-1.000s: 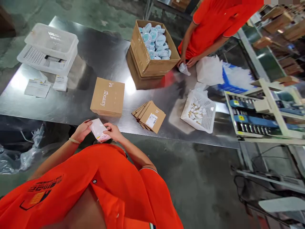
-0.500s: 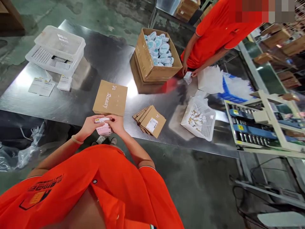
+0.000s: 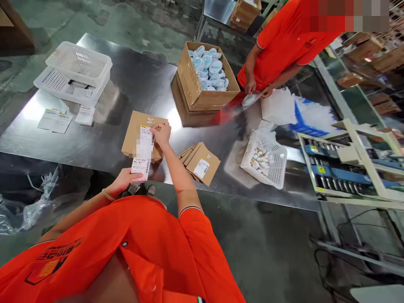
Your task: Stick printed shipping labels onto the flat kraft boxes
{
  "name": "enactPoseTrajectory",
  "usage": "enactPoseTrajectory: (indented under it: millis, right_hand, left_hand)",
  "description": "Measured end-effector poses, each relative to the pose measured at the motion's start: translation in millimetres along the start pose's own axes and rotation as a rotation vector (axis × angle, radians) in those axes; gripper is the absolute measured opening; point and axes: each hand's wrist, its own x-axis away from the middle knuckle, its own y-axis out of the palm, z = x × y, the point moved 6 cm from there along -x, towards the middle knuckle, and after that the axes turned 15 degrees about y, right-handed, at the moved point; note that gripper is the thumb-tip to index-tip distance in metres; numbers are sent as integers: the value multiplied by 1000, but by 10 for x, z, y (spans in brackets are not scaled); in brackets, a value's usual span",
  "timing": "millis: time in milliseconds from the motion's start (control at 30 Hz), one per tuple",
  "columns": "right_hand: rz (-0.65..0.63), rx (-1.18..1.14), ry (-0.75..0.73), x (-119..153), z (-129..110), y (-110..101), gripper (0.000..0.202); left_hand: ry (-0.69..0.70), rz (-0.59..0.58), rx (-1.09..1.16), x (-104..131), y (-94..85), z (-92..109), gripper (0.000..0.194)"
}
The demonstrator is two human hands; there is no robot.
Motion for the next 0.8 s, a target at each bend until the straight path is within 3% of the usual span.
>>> enactPoseTrajectory:
  millis: [100,200,267,400,467,533,633,733,800]
  right_hand:
    - [11,147,35,-67,20,121,9]
    - [105,229,6,67,-6,103,38]
    - [126,260,-118,265,-90,126,56]
    - [-142,464,-408,773,-237,519,68]
    - [-248,557,-440,885,-236,688,81]
    - [-271,595,-412,814,-196,717,85]
    - [-159,551,-252,475,3,450,76]
    - [51,422,-18,211,375,-6,65]
    - [103,338,84,184,612,-181,56]
  left_hand:
    - [-29,-15,-63,-47,-134,-208,64]
    - [-31,-55,-232,-30,-406,-426,58]
    - [37,-50,-353,14,-611,-472,56]
    - [271,-25,-417,70,-780,-232,59]
    - [396,2,-482,34,-732,21,50]
    - [485,63,-594,-45,-645,293,53]
    - [471,118,-769,-203,-500,575,76]
    - [402,93,-899,-324,-393,677,77]
    - [401,110,-935,-368,-368,702,80]
